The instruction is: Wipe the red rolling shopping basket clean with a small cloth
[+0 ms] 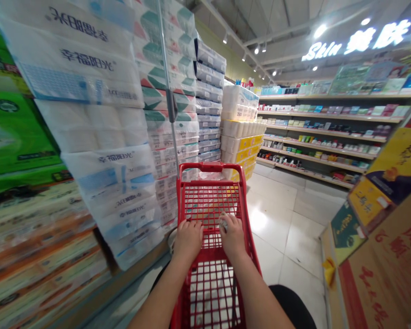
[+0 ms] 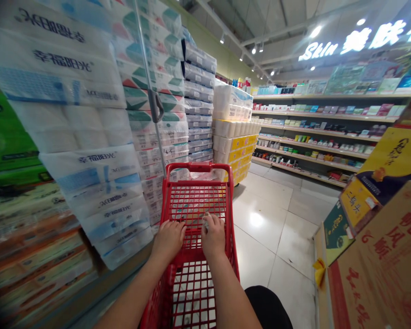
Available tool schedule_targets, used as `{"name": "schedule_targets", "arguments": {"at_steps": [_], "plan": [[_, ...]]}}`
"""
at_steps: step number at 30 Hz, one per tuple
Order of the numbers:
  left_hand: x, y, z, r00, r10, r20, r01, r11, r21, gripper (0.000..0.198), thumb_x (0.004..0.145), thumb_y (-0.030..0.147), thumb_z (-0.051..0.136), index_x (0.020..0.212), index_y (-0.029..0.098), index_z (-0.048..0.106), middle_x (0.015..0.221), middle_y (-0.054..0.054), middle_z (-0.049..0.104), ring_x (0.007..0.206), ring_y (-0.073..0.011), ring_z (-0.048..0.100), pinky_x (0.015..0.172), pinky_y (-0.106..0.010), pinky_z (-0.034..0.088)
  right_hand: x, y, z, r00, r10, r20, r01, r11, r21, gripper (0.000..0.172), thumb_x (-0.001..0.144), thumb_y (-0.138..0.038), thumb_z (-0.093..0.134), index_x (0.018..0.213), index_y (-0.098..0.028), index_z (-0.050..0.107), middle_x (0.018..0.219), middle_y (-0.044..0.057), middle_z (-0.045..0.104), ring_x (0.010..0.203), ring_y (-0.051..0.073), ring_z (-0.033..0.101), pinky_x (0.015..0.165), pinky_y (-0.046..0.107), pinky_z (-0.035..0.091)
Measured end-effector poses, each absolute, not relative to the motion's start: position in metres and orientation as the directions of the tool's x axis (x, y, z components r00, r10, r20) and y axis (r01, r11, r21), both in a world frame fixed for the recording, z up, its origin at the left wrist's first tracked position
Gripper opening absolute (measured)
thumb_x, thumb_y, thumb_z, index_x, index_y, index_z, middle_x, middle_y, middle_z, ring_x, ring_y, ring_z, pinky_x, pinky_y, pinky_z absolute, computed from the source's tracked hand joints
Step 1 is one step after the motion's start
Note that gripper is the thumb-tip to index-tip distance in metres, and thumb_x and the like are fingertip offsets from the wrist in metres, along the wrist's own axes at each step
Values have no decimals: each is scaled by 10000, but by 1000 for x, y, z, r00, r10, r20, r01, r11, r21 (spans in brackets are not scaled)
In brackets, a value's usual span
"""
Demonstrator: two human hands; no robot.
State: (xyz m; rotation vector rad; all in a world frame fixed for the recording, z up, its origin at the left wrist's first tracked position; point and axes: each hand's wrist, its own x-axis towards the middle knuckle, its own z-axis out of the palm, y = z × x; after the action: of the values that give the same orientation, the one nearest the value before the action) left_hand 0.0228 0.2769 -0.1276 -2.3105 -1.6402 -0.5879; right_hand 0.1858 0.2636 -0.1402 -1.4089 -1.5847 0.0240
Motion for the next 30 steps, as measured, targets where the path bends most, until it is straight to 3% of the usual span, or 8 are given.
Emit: {"name": "schedule_targets", "arguments": {"at_steps": [4, 10, 14, 20, 25, 30], "plan": [[22, 277, -128, 292, 839, 460, 940, -341, 25, 345, 957, 297, 364, 1003, 170, 682, 931, -87, 711, 924, -234, 615, 999, -431, 368, 181, 261, -140, -17, 782, 623, 684, 464, -563, 399, 734, -2, 549, 1008, -260, 680, 1124, 23, 649, 1023, 194, 546, 920, 330, 467], [22, 277, -128, 289, 840, 458, 940, -339, 28, 352, 961, 303, 360, 1030, 169, 679, 950, -85, 712, 926, -236, 614, 1009, -433, 359, 182, 261, -139, 138, 756, 640, 733, 357, -580, 377, 770, -21, 517, 1040, -233, 672, 1151, 53, 637, 1043, 218, 530, 933, 372, 459], [22, 278, -130, 297, 840, 455, 939, -343, 21, 349, 960, 293, 362, 1040, 162, 676, 949, -87, 712, 925, -239, 613, 1001, -438, 364, 177, 261, -141, -62, 766, 640, 681, 501, -534, 430, 712, 9, 545, 1024, -254, 680, 1116, 33, 646, 1025, 203, 544, 918, 337, 471], [22, 278, -129, 294, 841, 455, 939, -342, 25, 345, 958, 299, 371, 1037, 165, 678, 954, -92, 712, 931, -236, 614, 1007, -440, 364, 180, 263, -142, 133, 733, 667, 724, 387, -571, 388, 773, -19, 520, 1060, -236, 666, 1133, 72, 630, 1027, 227, 537, 914, 390, 472], [23, 278, -129, 293, 845, 447, 940, -339, 25, 338, 954, 287, 377, 1044, 163, 678, 963, -94, 714, 939, -240, 616, 1008, -444, 369, 176, 262, -144, -70, 747, 661, 675, 523, -520, 466, 704, 21, 527, 1038, -266, 678, 1126, 31, 639, 1034, 210, 537, 915, 351, 478], [23, 279, -130, 290, 841, 456, 939, -341, 32, 346, 958, 300, 372, 1045, 161, 677, 966, -93, 713, 938, -235, 617, 1009, -443, 370, 184, 265, -143, 178, 728, 662, 731, 352, -584, 383, 776, -33, 514, 1064, -234, 666, 1152, 69, 626, 1036, 235, 521, 920, 408, 470]]}}
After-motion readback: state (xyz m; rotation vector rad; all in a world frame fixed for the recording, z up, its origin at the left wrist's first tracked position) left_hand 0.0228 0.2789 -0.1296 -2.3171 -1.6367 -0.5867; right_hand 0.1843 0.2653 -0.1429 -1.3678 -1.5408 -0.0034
